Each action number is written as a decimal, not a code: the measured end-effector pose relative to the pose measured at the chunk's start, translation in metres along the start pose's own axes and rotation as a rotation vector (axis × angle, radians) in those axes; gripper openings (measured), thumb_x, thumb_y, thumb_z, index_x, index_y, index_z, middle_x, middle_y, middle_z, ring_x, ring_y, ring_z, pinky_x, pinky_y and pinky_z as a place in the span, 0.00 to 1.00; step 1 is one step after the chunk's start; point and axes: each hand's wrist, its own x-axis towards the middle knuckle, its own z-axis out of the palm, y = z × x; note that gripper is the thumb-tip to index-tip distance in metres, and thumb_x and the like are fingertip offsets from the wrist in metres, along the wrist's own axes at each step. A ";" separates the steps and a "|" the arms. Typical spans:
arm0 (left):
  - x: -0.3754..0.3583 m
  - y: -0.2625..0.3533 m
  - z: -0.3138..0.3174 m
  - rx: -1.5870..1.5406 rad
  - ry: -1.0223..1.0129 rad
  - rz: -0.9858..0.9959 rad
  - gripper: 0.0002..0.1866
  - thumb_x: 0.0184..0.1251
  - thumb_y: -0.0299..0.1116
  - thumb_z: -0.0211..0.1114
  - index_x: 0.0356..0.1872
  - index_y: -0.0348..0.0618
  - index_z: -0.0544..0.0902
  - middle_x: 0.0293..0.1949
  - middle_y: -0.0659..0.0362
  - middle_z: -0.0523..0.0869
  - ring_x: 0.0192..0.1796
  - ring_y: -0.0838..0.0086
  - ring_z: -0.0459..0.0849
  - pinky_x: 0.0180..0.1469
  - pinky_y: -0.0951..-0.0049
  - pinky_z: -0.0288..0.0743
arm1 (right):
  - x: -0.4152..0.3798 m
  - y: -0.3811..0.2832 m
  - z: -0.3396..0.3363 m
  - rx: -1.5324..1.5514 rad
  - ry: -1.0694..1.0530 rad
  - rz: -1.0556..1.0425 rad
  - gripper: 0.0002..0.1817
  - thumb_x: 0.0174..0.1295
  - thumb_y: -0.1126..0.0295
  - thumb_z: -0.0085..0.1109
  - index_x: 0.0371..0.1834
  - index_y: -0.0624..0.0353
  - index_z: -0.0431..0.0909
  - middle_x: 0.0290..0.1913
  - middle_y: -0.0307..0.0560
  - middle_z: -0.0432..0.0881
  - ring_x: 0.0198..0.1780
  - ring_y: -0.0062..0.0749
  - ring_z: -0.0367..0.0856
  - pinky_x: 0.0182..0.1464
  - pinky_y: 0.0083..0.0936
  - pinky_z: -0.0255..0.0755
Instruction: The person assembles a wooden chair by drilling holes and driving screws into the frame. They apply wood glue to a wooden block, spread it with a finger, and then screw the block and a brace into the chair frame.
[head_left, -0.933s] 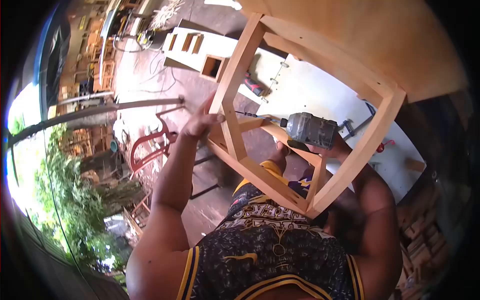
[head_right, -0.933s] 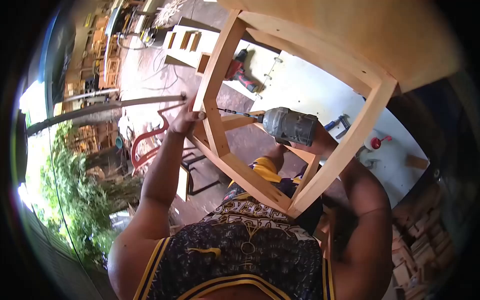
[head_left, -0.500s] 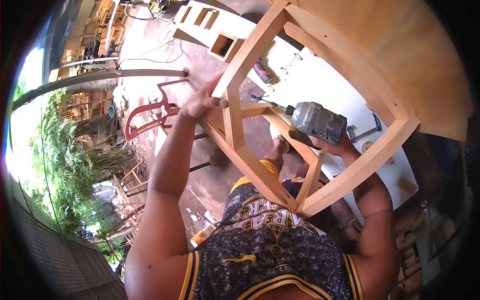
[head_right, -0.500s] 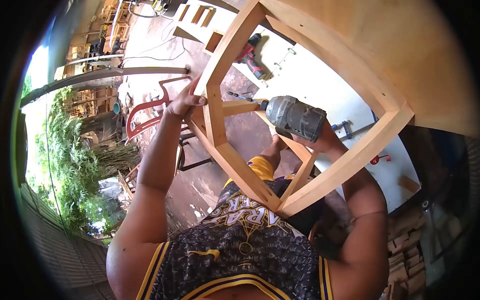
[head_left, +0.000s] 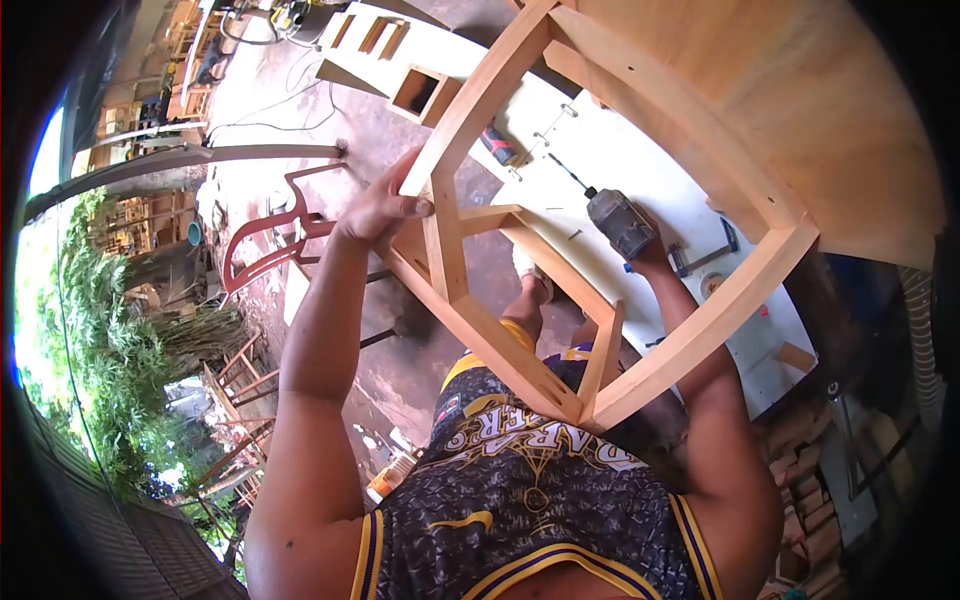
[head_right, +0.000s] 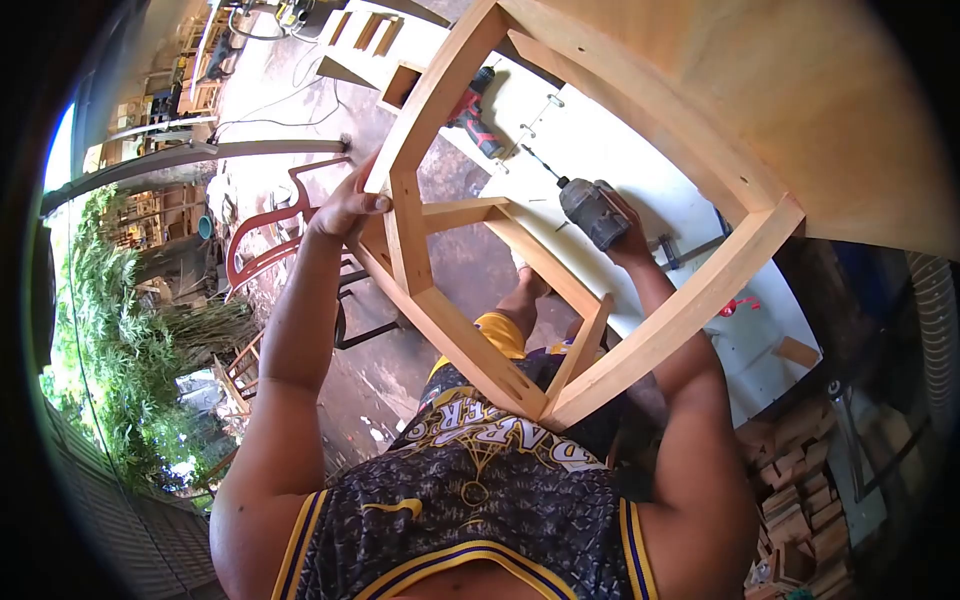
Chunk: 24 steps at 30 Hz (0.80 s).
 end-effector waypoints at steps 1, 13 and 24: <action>0.000 0.000 0.000 -0.005 -0.003 -0.005 0.56 0.37 0.43 0.77 0.72 0.38 0.59 0.64 0.57 0.70 0.68 0.70 0.64 0.69 0.69 0.54 | -0.001 0.009 0.003 0.000 0.061 -0.111 0.21 0.59 0.75 0.60 0.57 0.59 0.75 0.54 0.49 0.80 0.58 0.40 0.77 0.61 0.33 0.71; -0.002 0.004 0.004 -0.007 -0.012 -0.015 0.55 0.37 0.42 0.76 0.71 0.37 0.61 0.65 0.55 0.70 0.69 0.68 0.63 0.71 0.68 0.51 | -0.062 0.031 -0.002 -0.198 0.006 0.472 0.19 0.55 0.69 0.65 0.50 0.60 0.75 0.45 0.50 0.82 0.45 0.38 0.81 0.50 0.32 0.74; -0.002 -0.007 -0.004 0.025 0.050 -0.081 0.57 0.34 0.46 0.76 0.71 0.35 0.60 0.64 0.54 0.72 0.67 0.68 0.67 0.69 0.69 0.56 | -0.013 0.064 0.117 -0.764 -0.278 -0.208 0.06 0.58 0.75 0.49 0.35 0.59 0.77 0.43 0.50 0.75 0.50 0.42 0.75 0.44 0.37 0.77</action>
